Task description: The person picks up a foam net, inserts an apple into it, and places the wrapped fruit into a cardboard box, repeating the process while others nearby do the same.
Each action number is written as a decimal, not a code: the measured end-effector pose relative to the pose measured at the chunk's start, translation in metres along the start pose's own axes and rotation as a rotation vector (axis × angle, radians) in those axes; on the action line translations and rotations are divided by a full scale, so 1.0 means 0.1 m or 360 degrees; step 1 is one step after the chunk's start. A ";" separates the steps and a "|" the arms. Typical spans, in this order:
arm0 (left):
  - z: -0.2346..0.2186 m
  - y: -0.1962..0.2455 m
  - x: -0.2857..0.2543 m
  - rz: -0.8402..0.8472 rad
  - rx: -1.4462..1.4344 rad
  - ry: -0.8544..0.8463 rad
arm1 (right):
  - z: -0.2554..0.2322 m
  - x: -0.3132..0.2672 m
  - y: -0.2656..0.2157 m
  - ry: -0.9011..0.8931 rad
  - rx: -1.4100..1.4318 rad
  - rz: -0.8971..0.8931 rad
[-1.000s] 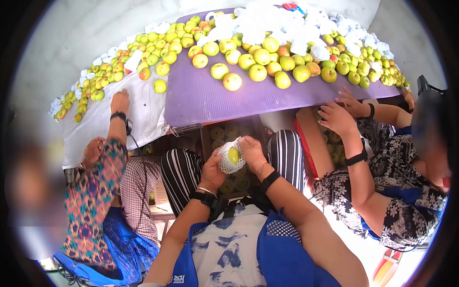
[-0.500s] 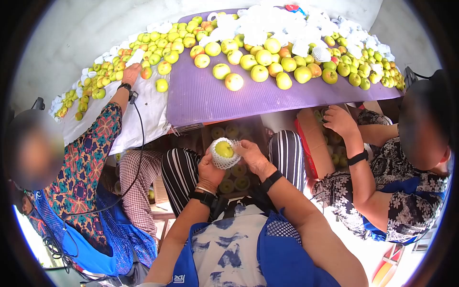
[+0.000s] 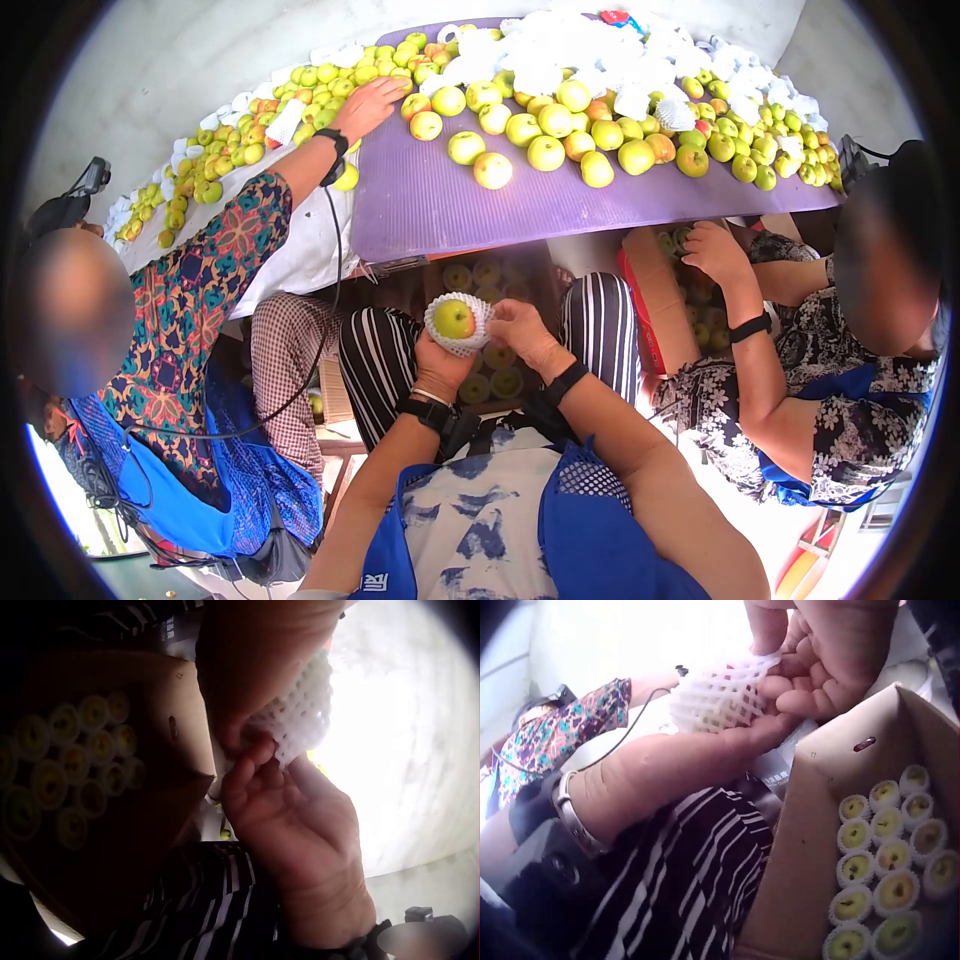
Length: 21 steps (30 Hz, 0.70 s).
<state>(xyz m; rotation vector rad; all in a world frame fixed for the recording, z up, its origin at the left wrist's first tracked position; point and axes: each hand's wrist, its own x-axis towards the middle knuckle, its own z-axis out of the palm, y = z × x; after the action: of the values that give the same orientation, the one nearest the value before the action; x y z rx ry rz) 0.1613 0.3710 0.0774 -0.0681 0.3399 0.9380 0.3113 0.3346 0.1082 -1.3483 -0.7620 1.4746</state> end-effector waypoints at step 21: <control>0.10 0.00 -0.08 -0.0055 0.0680 -0.0169 | -0.04 -0.09 -0.16 -0.0244 -0.0105 -0.0052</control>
<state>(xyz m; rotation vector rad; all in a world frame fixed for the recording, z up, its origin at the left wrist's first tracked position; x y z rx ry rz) 0.1590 0.3667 0.0897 0.3647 0.4326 0.8146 0.3177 0.3310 0.1250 -1.2759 -0.9340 1.5515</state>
